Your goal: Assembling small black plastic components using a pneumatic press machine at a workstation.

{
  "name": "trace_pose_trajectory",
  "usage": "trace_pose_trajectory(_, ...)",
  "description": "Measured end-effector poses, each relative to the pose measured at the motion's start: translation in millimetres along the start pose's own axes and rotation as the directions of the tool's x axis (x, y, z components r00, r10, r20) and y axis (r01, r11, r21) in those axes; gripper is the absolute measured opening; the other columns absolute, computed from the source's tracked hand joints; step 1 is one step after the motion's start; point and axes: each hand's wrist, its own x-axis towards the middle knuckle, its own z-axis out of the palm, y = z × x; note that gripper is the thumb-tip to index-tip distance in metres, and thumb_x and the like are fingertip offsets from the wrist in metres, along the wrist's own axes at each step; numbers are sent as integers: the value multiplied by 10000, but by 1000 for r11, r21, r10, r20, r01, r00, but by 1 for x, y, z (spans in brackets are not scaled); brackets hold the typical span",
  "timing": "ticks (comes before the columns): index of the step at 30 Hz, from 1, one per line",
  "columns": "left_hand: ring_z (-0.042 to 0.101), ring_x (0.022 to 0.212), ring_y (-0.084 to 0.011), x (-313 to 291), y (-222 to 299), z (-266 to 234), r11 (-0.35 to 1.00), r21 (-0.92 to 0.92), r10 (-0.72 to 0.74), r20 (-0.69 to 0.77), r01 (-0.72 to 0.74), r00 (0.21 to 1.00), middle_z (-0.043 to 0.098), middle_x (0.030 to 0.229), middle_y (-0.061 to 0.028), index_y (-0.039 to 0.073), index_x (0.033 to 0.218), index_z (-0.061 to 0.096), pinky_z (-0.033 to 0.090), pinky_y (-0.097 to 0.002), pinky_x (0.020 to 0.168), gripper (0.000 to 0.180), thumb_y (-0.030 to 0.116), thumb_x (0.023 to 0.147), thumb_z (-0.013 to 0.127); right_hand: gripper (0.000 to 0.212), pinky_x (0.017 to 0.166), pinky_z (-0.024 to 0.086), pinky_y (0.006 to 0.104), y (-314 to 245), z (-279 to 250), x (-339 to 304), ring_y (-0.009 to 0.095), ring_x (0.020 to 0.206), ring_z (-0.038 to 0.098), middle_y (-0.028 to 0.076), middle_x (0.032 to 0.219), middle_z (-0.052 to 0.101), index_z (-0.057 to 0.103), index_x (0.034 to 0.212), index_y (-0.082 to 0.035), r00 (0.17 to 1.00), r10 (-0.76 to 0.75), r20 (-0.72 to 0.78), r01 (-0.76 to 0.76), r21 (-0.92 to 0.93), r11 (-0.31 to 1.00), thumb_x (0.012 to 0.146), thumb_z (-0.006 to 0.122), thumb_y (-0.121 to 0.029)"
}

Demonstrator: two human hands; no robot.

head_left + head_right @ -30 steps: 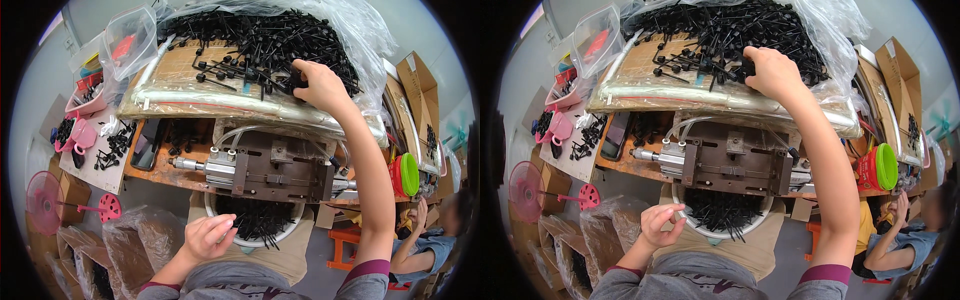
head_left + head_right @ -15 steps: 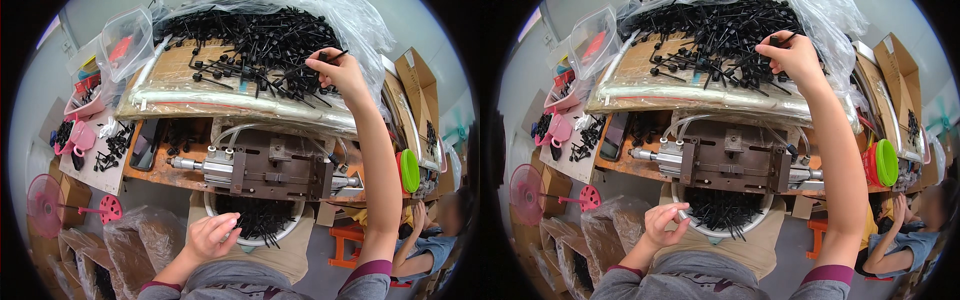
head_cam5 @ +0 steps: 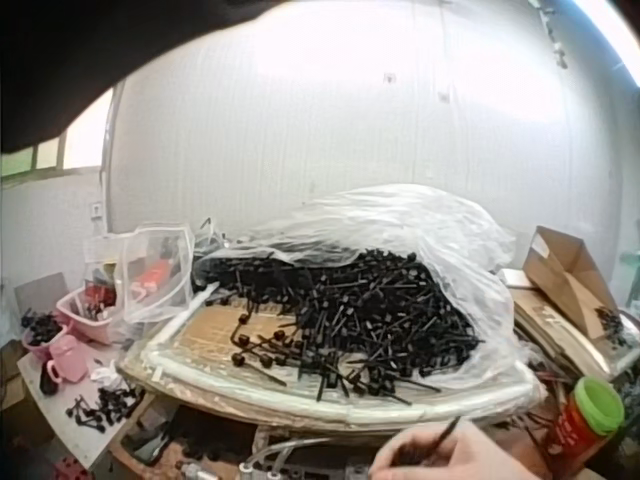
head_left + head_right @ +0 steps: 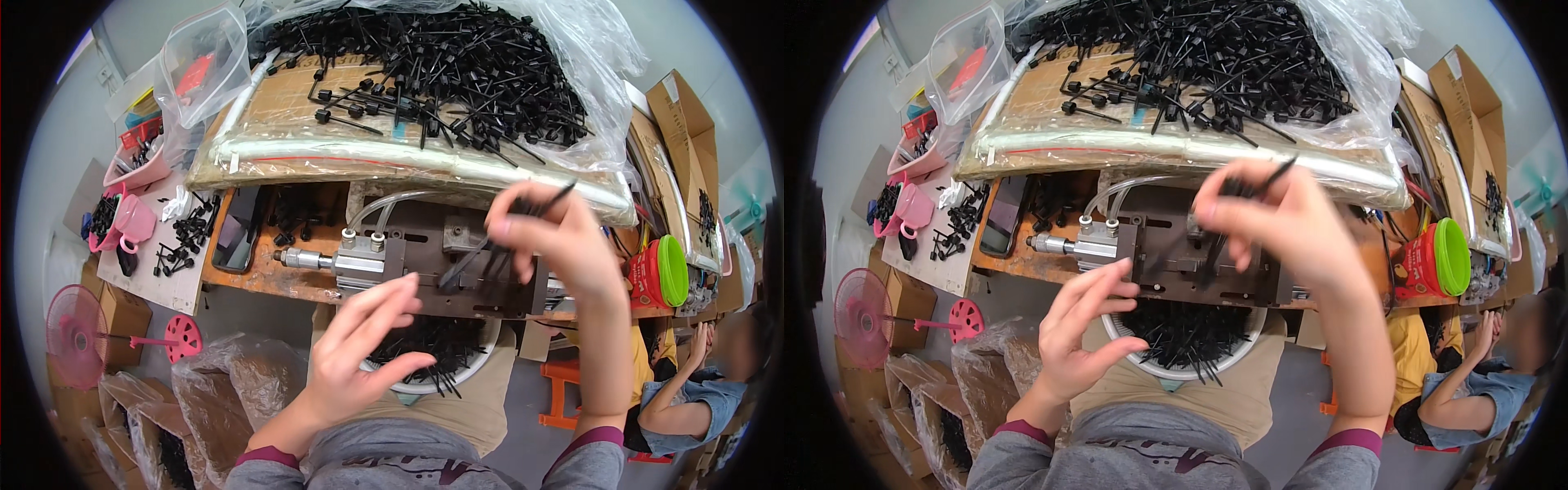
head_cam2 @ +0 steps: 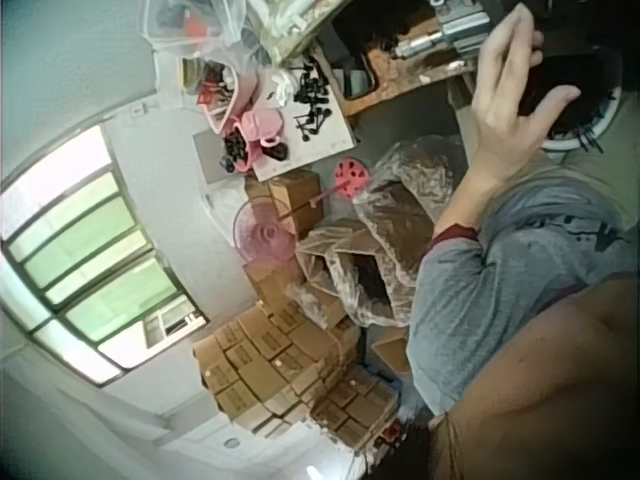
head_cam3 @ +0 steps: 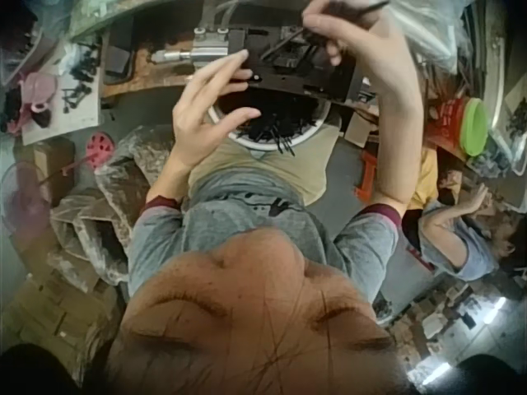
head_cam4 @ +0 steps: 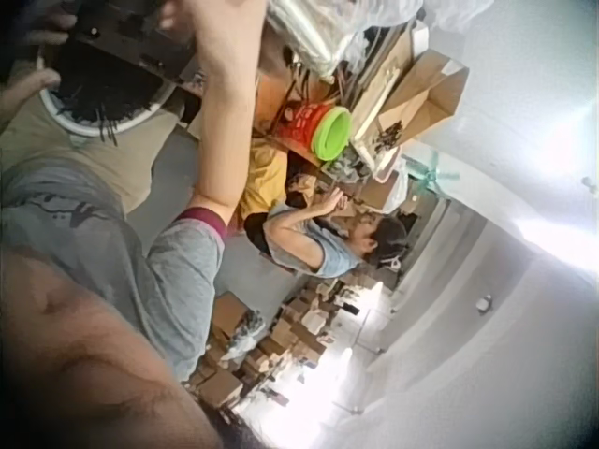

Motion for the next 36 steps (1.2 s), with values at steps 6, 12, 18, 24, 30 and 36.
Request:
trace_pose_trajectory(6,682,923,-189,-5,4,8,1000,22,14,165,-18,986,689,1076,-120,31,1114,726,585,-281,740,415,18,712,833,158,485,471,191,51,22,-36,45,558,582,18,796,667,684,971,15,987,152,46,-158,189,969,859,741,-82)
trace_pose_trajectory(12,683,873,-199,-15,-13,30,989,142,-46,103,31,994,693,1067,-105,30,1041,731,576,-284,708,348,5,706,822,159,495,484,210,73,18,-63,88,563,589,69,863,655,674,1011,35,892,-20,-451,155,264,952,860,700,-8)
trace_pose_trajectory(18,666,717,-191,-15,-37,54,858,484,59,235,-169,970,652,1269,-122,13,989,709,540,-255,661,279,73,728,786,126,518,516,238,81,30,-84,116,625,597,135,1021,584,634,987,66,837,-143,-528,320,259,912,868,651,26)
trace_pose_trajectory(24,628,623,-163,-3,-40,58,784,577,81,271,-229,959,660,1274,-93,39,956,719,488,-256,580,255,104,718,786,139,514,520,242,89,35,-96,121,640,569,144,1019,553,624,983,68,767,-164,-620,391,248,886,864,653,2)
trace_pose_trajectory(30,608,581,-165,-1,-40,57,798,566,50,276,-204,960,668,1263,-81,51,933,724,495,-257,573,252,117,703,802,104,508,523,239,96,33,-97,124,634,576,147,1006,562,606,948,59,801,-120,-586,357,308,882,871,648,3)
trace_pose_trajectory(36,583,541,-161,1,-38,57,793,577,26,289,-196,957,670,1264,-65,60,933,725,488,-254,548,242,131,714,800,89,491,523,247,99,38,-95,132,620,585,154,983,580,597,931,61,821,-68,-567,334,379,863,872,648,18)
